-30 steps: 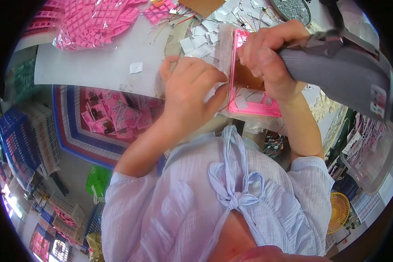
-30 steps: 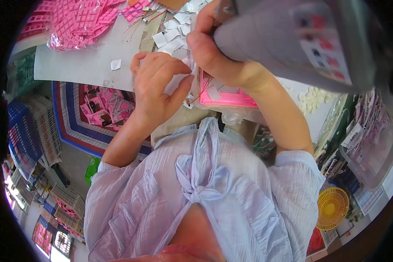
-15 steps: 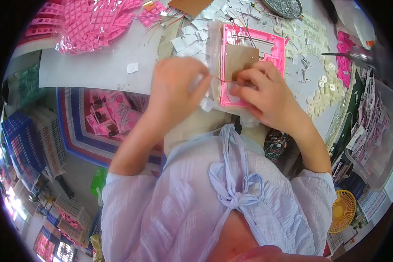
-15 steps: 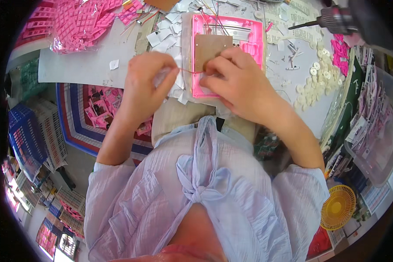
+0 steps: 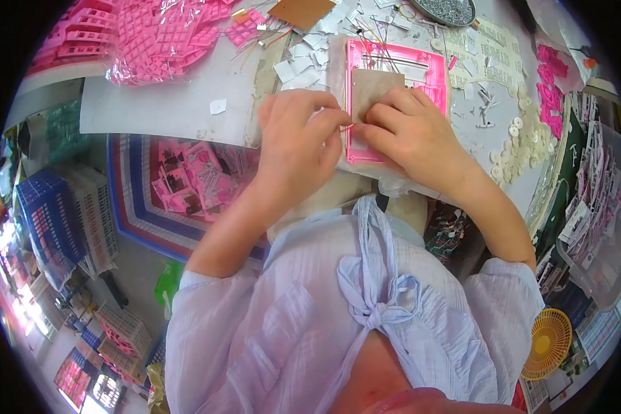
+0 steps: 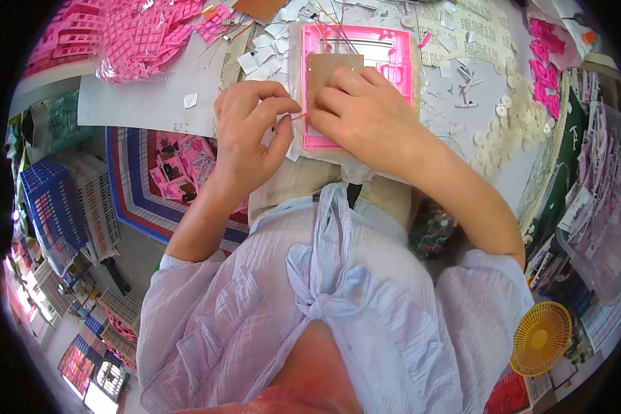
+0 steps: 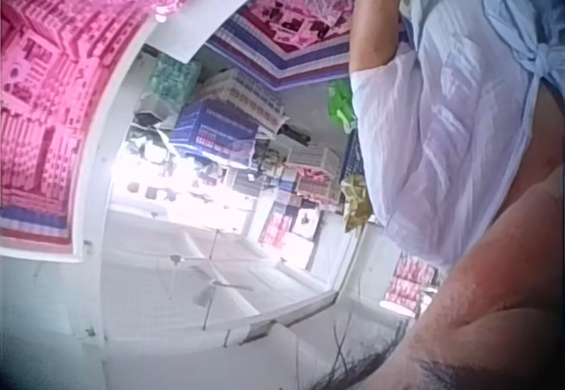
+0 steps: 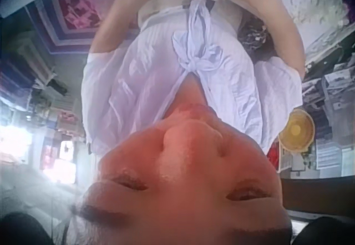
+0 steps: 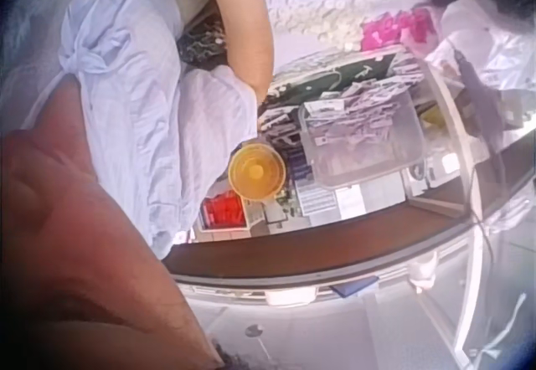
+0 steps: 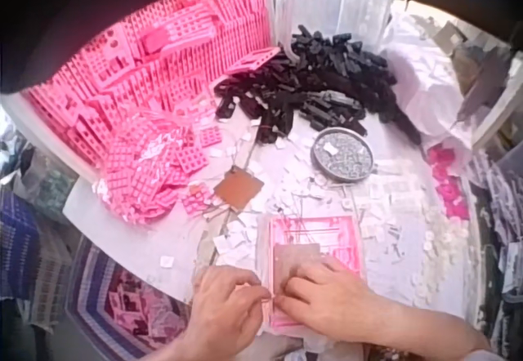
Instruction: The user is assembling a pink plastic toy bank by installing internal components and casing using tools.
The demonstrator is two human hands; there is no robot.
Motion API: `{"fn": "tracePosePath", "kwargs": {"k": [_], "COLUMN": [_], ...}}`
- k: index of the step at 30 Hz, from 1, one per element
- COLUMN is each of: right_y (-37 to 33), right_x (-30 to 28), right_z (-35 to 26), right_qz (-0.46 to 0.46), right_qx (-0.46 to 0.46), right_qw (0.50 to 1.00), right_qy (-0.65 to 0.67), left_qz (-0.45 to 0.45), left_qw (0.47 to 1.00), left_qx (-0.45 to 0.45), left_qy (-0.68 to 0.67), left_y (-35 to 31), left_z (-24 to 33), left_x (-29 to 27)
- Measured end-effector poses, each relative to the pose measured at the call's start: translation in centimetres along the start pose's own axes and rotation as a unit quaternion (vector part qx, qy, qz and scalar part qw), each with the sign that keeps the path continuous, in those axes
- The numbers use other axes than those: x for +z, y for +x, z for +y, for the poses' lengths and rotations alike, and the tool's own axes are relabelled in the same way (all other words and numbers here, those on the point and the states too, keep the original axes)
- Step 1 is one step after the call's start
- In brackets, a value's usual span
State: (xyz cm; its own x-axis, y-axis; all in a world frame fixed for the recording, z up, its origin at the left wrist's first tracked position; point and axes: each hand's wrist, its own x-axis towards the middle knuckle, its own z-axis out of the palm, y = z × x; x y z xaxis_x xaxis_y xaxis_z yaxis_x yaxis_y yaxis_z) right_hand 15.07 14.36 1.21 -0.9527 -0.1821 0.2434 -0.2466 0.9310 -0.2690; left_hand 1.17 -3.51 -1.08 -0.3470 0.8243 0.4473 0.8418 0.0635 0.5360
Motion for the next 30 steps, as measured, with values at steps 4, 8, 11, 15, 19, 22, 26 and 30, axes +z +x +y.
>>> {"fn": "tracePosePath", "kwargs": {"k": [4, 8, 11, 15, 19, 22, 26, 30], "right_y": [-0.9, -1.6, -1.6, -0.8, -1.4, -1.6, -1.5, -1.3], "right_x": [1.4, 1.1, 0.2, -2.4, -2.2, -1.7, -1.7, -1.7], "right_z": [1.3, 0.6, 0.6, 1.1, 2.1, 1.8, 1.5, 1.6], "right_qz": [0.075, 0.143, 0.127, 0.124, 0.070, 0.057, 0.048, 0.017], "right_qx": [-0.023, 0.129, 0.132, 0.077, 0.163, 0.252, 0.333, 0.361], "right_qw": [0.996, 0.960, 0.964, 0.987, 0.961, 0.921, 0.851, 0.806], "right_qy": [0.039, 0.201, 0.194, 0.068, 0.210, 0.293, 0.403, 0.469], "left_qz": [-0.021, -0.034, -0.055, -0.106, -0.090, -0.082, -0.076, -0.070], "left_qw": [1.000, 0.999, 0.998, 0.992, 0.992, 0.994, 0.991, 0.992], "left_qx": [-0.009, -0.018, 0.010, 0.000, 0.023, 0.008, -0.008, -0.006], "left_qy": [-0.013, -0.026, -0.030, -0.074, -0.084, -0.074, -0.110, -0.107], "left_y": [0.1, 0.9, 1.4, 2.4, 2.8, 2.7, 2.7, 2.7], "left_z": [0.5, 1.6, 1.6, 1.6, 1.2, 1.1, 0.6, 0.4], "left_x": [0.1, 0.5, 1.4, 1.1, 1.7, 2.2, 2.7, 3.0]}}
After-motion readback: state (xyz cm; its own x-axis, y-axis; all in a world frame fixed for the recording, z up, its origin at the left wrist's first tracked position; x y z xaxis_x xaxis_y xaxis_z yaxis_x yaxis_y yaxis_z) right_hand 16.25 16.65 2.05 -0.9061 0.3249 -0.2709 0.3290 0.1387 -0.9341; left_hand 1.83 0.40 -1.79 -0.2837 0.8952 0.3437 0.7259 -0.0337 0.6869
